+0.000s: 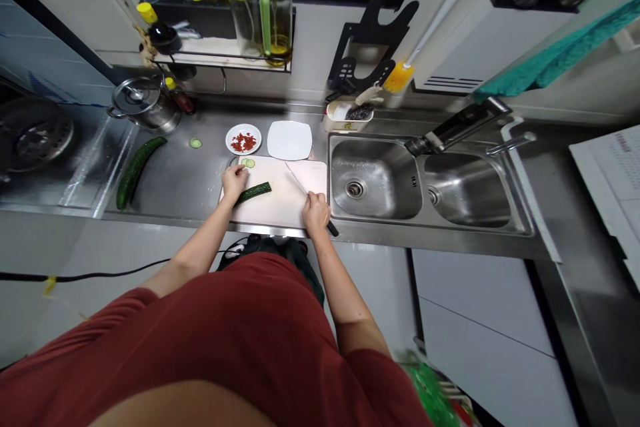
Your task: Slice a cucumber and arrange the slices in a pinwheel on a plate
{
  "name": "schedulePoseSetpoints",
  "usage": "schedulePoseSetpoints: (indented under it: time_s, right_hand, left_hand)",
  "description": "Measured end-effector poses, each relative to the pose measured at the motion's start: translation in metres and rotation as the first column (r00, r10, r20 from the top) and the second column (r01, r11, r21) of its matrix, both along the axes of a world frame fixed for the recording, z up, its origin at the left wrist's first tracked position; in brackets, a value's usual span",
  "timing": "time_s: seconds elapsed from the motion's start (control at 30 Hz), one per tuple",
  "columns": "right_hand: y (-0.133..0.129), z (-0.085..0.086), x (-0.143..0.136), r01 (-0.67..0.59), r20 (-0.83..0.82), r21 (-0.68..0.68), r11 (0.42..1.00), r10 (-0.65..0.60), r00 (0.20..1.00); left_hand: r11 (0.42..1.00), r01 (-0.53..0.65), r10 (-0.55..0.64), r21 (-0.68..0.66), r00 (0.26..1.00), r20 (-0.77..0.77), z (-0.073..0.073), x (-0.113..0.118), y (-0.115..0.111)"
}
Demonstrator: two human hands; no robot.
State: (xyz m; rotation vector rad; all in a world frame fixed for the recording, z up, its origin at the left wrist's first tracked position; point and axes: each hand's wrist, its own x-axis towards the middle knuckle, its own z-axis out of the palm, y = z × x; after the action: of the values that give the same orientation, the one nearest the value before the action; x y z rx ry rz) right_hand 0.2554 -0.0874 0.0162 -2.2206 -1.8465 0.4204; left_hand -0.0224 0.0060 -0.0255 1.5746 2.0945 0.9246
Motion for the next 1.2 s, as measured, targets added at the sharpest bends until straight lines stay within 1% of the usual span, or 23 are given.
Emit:
schedulePoseSetpoints:
  time_s: [0.1, 0.2, 0.27, 0.33, 0.4, 0.53, 0.77, 0.93, 1.2]
  right_hand:
    - [0.004, 0.001, -0.002, -0.017, -0.057, 0.013, 1.000, 0.017, 0.998]
    - [0.008, 0.004, -0.009, -0.075, -0.084, 0.000, 0.997, 0.075, 0.994]
    - [0.011, 0.009, -0.015, -0.110, -0.080, -0.039, 0.993, 0.106, 0.991]
    - [0.014, 0.013, -0.022, -0.123, -0.062, -0.113, 0.986, 0.117, 0.991]
    - [0.017, 0.018, -0.028, -0.145, -0.043, -0.191, 0.971, 0.139, 0.989]
    - [0.020, 0.025, -0.041, -0.226, -0.044, -0.265, 0.937, 0.222, 0.974]
    - [0.020, 0.037, -0.062, -0.314, -0.041, -0.316, 0.895, 0.317, 0.947]
    - [0.020, 0.036, -0.071, -0.346, -0.042, -0.342, 0.874, 0.353, 0.935]
    - [0.019, 0.034, -0.075, -0.338, -0.033, -0.362, 0.869, 0.350, 0.936]
  left_hand:
    - [0.992, 0.121, -0.119, 0.028, 0.991, -0.055, 0.007, 0.007, -0.015]
    - [0.963, 0.262, -0.256, 0.060, 0.963, -0.086, 0.010, 0.014, -0.028]
    - [0.931, 0.358, -0.351, 0.074, 0.932, -0.093, 0.010, 0.018, -0.034]
    - [0.893, 0.444, -0.436, 0.077, 0.895, -0.094, 0.008, 0.021, -0.038]
    - [0.864, 0.498, -0.492, 0.071, 0.866, -0.093, 0.006, 0.024, -0.040]
    - [0.850, 0.524, -0.518, 0.048, 0.849, -0.100, 0.001, 0.025, -0.041]
    - [0.829, 0.558, -0.548, 0.046, 0.826, -0.135, -0.007, 0.025, -0.042]
    - [0.819, 0.570, -0.550, 0.067, 0.813, -0.191, -0.013, 0.025, -0.042]
    - [0.804, 0.588, -0.563, 0.084, 0.799, -0.210, -0.015, 0.024, -0.041]
